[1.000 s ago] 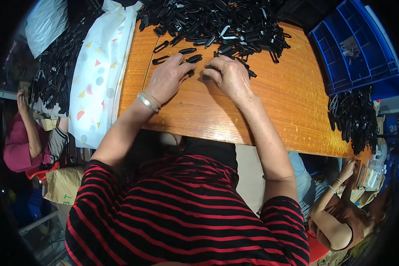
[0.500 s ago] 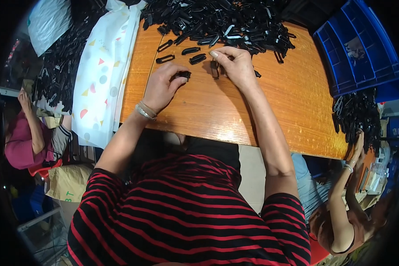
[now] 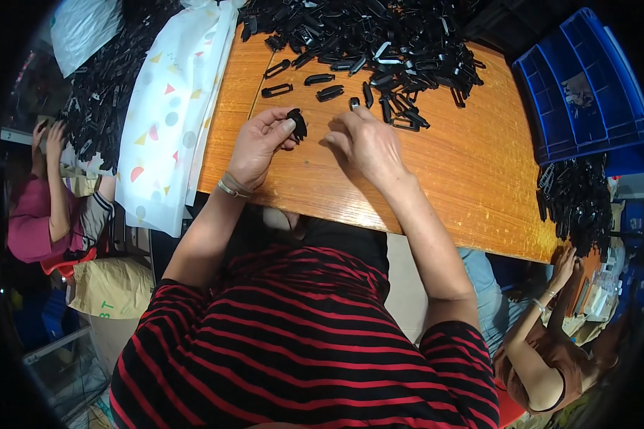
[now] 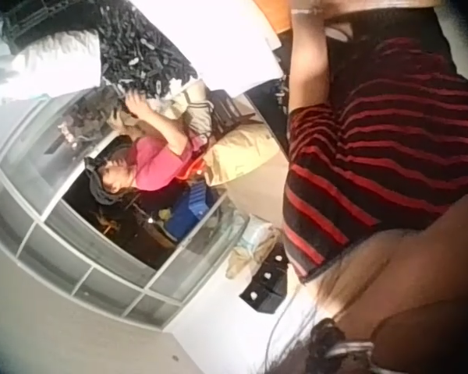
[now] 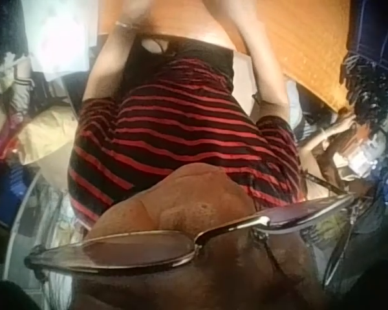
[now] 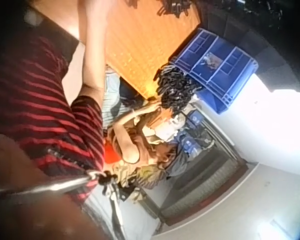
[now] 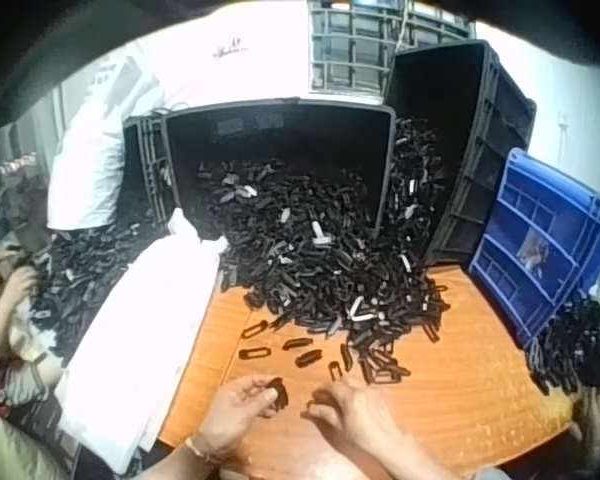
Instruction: Assembling small black plastic clips by snapping two parts together from a large pile on a workbench.
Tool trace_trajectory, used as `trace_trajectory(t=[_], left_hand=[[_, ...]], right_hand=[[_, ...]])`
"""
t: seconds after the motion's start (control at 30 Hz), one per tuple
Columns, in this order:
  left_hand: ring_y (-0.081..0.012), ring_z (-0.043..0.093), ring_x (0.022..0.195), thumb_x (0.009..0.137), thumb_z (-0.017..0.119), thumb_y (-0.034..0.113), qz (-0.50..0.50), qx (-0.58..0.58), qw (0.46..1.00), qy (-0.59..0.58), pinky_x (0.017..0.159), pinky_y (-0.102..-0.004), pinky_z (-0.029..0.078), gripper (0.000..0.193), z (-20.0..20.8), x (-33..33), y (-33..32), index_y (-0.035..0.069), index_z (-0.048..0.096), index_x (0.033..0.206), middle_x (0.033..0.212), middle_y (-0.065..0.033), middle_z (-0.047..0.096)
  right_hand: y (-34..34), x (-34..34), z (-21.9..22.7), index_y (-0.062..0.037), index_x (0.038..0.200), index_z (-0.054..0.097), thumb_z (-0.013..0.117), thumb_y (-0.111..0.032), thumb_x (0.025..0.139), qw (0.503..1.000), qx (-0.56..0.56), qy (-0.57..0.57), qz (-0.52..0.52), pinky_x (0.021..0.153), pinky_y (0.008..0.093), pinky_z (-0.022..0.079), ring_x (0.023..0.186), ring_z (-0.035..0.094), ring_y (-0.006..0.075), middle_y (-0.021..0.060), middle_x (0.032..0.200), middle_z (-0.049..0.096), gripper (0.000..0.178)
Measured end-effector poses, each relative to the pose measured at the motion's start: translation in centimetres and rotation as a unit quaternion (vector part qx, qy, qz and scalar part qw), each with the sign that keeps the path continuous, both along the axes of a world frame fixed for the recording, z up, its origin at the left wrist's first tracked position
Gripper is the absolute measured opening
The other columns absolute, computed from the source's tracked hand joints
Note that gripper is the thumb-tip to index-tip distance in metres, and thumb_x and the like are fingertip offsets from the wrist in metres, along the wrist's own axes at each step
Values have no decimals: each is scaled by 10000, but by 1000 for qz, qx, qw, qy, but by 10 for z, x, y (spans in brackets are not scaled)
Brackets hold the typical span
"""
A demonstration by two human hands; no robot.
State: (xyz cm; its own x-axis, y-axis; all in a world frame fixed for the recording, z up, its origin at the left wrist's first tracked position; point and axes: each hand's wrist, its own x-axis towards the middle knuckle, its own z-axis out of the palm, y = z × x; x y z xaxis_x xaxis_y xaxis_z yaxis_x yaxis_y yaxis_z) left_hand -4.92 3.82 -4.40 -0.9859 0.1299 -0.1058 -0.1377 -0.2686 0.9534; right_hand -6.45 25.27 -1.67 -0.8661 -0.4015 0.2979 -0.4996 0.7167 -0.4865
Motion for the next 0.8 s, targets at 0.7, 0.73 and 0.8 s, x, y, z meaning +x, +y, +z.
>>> trace_trajectory(t=[0.7,0.73,0.8], left_hand=[[-56,612,763,934,603,62,-25,58,993,100,670,-178,496,260,20,20,10,-24,580,1178,931,-37,667],[-56,614,752,937,602,67,-23,66,992,100,667,-174,496,262,19,20,10,-27,579,1180,926,-41,670],[-57,616,748,939,600,69,-23,57,994,96,658,-172,490,266,19,23,9,-30,578,1185,913,-40,670]], right_hand=[[-33,39,7,8,988,616,712,-42,835,964,-265,-2,-28,568,227,470,667,617,108,68,856,596,188],[-33,39,6,8,984,617,712,-38,834,965,-261,-6,-26,563,225,468,664,616,107,65,845,593,184],[-35,41,3,8,979,618,713,-35,833,963,-267,-8,-22,557,226,466,660,613,107,63,838,593,179]])
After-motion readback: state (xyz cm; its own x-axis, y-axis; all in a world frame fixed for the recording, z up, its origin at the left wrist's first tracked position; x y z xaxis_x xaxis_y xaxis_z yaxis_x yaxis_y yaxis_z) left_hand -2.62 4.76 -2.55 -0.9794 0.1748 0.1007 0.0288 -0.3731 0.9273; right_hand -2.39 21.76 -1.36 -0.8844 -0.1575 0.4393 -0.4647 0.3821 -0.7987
